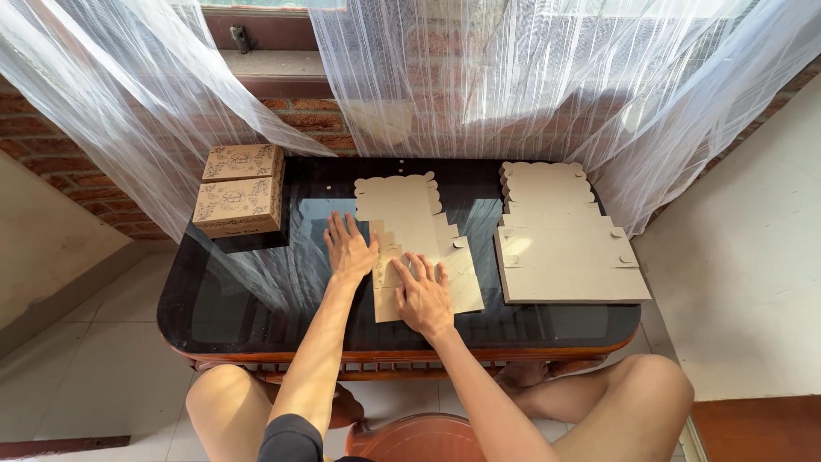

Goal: Assembling cardboard boxes by folding pre-cut sheets along creases.

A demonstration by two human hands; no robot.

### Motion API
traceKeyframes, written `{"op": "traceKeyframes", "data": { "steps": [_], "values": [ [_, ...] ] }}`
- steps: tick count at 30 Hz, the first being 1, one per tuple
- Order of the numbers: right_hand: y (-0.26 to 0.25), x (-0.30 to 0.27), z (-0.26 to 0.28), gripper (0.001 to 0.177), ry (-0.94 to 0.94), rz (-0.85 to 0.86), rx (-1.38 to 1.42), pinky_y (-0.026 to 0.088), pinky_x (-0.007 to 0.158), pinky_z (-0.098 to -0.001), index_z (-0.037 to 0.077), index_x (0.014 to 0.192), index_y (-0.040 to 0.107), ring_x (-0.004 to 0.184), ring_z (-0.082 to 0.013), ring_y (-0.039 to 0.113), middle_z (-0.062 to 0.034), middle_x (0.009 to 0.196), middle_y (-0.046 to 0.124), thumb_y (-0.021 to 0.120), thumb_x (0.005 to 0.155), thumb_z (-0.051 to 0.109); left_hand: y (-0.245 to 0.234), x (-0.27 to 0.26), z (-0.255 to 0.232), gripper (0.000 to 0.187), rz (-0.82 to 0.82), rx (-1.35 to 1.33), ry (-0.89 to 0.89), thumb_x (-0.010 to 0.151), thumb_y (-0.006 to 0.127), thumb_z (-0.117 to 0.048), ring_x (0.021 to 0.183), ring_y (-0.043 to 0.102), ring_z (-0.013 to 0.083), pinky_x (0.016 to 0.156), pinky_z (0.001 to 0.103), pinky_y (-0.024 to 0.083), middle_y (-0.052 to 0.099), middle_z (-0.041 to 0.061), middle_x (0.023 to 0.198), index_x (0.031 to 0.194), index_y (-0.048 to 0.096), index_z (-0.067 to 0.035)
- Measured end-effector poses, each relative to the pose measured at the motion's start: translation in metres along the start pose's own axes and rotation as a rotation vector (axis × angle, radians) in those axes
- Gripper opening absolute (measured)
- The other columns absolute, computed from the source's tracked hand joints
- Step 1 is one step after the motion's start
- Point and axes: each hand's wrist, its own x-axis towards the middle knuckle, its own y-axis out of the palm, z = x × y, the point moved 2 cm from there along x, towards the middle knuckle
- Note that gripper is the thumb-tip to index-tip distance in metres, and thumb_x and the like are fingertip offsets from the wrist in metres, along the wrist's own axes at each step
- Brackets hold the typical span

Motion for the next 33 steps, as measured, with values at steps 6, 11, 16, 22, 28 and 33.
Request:
{"op": "traceKeyframes", "data": {
  "steps": [6, 11, 16, 22, 28, 33],
  "values": [
    [0.000, -0.001, 0.000, 0.057, -0.010, -0.014, 0.009, 0.023, 0.118, -0.0581, 0.027, 0.151, 0.045, 0.147, -0.0266, 0.034, -0.0085, 0.152, 0.042, 0.041, 0.095, 0.025, -0.003, 0.007, -0.001, 0.068, 0.022, -0.175, 0.047, 0.092, 0.060, -0.030, 0.146, 0.035, 0.0414, 0.112, 0.070, 0.020, 0.041, 0.025, 0.151, 0.152, 0.039, -0.007],
    [-0.002, -0.002, 0.001, 0.058, -0.012, 0.007, -0.002, 0.022, 0.118, -0.0587, 0.027, 0.153, 0.043, 0.148, -0.0274, 0.032, -0.0088, 0.153, 0.040, 0.040, 0.095, 0.025, -0.014, 0.012, -0.013, 0.061, 0.178, -0.255, 0.138, 0.098, 0.048, -0.022, 0.150, 0.035, 0.0327, 0.118, 0.066, 0.013, 0.043, 0.019, 0.157, 0.156, 0.036, -0.008],
    [-0.002, -0.002, 0.001, 0.058, -0.013, 0.030, 0.003, 0.021, 0.118, -0.0590, 0.025, 0.154, 0.041, 0.148, -0.0285, 0.031, -0.0099, 0.154, 0.039, 0.039, 0.096, 0.024, -0.011, 0.022, -0.022, 0.059, 0.247, -0.114, 0.190, 0.102, 0.042, -0.037, 0.153, 0.031, 0.0289, 0.121, 0.065, 0.013, 0.038, 0.016, 0.163, 0.153, 0.043, -0.007],
    [-0.007, 0.000, 0.002, 0.058, -0.004, 0.084, -0.001, 0.017, 0.119, -0.0587, 0.026, 0.156, 0.037, 0.150, -0.0280, 0.027, -0.0097, 0.156, 0.035, 0.037, 0.098, 0.025, 0.020, 0.056, -0.014, 0.067, 0.233, -0.082, 0.230, 0.101, 0.041, -0.042, 0.154, 0.027, 0.0323, 0.120, 0.068, 0.011, 0.031, 0.018, 0.165, 0.156, 0.037, -0.004],
    [-0.012, 0.001, 0.005, 0.058, 0.011, 0.111, 0.012, 0.015, 0.120, -0.0590, 0.026, 0.157, 0.036, 0.150, -0.0276, 0.026, -0.0098, 0.157, 0.034, 0.036, 0.099, 0.025, 0.024, 0.063, -0.011, 0.069, 0.286, -0.096, 0.202, 0.104, 0.032, -0.050, 0.156, 0.020, 0.0292, 0.121, 0.066, 0.005, 0.025, 0.014, 0.168, 0.160, 0.030, -0.010],
    [-0.011, 0.003, 0.003, 0.059, 0.012, 0.103, 0.021, 0.016, 0.120, -0.0598, 0.026, 0.156, 0.037, 0.149, -0.0283, 0.028, -0.0105, 0.156, 0.036, 0.037, 0.098, 0.024, 0.039, 0.068, -0.006, 0.057, -0.034, -0.191, 0.025, 0.106, 0.038, -0.026, 0.153, 0.022, 0.0403, 0.120, 0.064, 0.017, 0.022, 0.026, 0.164, 0.157, 0.029, -0.001]
  ]
}}
